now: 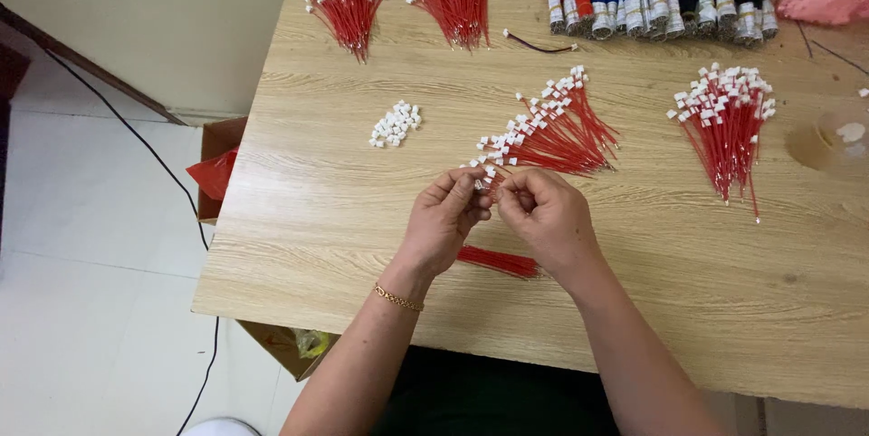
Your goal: Attaching small plastic connectors to the ends of electrical wires at a workstation
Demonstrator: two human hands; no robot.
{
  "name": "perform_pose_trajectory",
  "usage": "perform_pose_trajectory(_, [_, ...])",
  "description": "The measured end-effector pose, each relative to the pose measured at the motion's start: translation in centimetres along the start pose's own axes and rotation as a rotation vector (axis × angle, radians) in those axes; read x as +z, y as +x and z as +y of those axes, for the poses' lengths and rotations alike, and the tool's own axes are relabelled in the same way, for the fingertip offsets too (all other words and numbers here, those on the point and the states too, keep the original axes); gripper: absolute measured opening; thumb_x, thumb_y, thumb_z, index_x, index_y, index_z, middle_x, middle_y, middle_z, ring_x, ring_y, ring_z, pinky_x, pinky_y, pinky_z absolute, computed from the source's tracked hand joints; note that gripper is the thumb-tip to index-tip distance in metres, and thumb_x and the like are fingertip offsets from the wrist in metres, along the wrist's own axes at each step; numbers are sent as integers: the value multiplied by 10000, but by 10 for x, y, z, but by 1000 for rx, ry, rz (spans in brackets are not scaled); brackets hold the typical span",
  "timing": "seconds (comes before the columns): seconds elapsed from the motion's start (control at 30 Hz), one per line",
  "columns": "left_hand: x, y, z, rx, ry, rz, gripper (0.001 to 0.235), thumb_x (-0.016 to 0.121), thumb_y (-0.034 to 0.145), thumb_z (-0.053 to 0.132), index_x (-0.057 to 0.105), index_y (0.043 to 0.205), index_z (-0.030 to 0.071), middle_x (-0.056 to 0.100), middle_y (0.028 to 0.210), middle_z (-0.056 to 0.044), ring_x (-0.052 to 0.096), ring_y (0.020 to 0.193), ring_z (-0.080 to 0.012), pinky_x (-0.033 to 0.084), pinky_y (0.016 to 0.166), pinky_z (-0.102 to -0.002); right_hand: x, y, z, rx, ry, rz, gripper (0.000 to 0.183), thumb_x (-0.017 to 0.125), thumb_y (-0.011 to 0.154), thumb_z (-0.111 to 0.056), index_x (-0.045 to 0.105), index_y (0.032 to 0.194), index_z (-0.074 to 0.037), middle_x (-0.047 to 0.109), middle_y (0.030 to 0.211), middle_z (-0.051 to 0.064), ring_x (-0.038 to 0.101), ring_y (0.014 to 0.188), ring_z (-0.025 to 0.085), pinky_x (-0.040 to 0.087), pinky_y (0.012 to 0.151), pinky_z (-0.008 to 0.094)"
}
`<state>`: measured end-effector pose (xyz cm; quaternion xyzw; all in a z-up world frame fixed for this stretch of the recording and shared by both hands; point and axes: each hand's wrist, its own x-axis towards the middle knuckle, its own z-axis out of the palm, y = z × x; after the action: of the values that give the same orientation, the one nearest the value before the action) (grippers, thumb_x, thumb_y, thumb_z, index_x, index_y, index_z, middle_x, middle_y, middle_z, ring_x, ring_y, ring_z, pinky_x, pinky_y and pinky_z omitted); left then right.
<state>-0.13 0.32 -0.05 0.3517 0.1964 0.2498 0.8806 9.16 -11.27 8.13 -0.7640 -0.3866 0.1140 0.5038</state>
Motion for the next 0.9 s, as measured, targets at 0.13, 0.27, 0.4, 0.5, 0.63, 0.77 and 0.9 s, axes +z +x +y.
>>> perform_pose_trajectory(0.13, [0,1,1,-8,3,-7,215,578,977,201,633,1085,24,662,867,-107,699,766,-156,610,663,-231,2,-1,-2,-24,9,17,32,718,819,-86,697,826,-63,534,611,79,541,575,163,472,543,295])
perform_pose_trajectory(0.27, [-2,3,-2,-14,14,3,226,580,978,211,644,1091,26,659,859,-105,697,762,-156,609,662,-236,0,-1,-7,-54,-17,20,36,726,808,-87,696,826,-77,521,603,69,549,570,173,483,549,302])
perform_pose_trajectory(0.4, [2,0,2,-21,28,6,233,578,979,224,647,1084,28,644,835,-86,691,751,-142,603,647,-224,3,-2,-11,-75,-51,21,50,733,796,-81,697,831,-81,540,613,71,569,581,178,501,579,311])
perform_pose_trajectory(0.5, [2,0,2,-5,91,20,237,579,979,219,645,1081,15,638,826,-84,683,741,-136,603,639,-218,1,0,-4,-68,-76,-12,51,720,807,-101,692,841,-75,551,630,88,578,586,202,504,588,342])
perform_pose_trajectory(0.63, [-2,2,-3,29,188,39,228,590,976,206,659,1074,11,652,831,-104,676,741,-141,600,650,-228,7,-3,4,-103,-188,32,62,744,801,-165,698,837,-144,581,659,28,628,624,167,518,594,306])
perform_pose_trajectory(0.77, [8,-1,-1,89,229,96,199,609,966,172,674,1029,-5,629,769,-82,643,667,-121,578,601,-222,14,-3,12,-190,-228,45,46,722,813,-157,677,810,-151,534,607,23,611,610,207,506,583,324])
perform_pose_trajectory(0.9, [-8,10,-23,136,306,126,165,622,959,166,680,1002,18,600,735,-38,609,642,-82,546,574,-200,22,1,27,-183,-201,55,59,716,815,-149,663,823,-124,527,610,81,613,632,277,501,587,371])
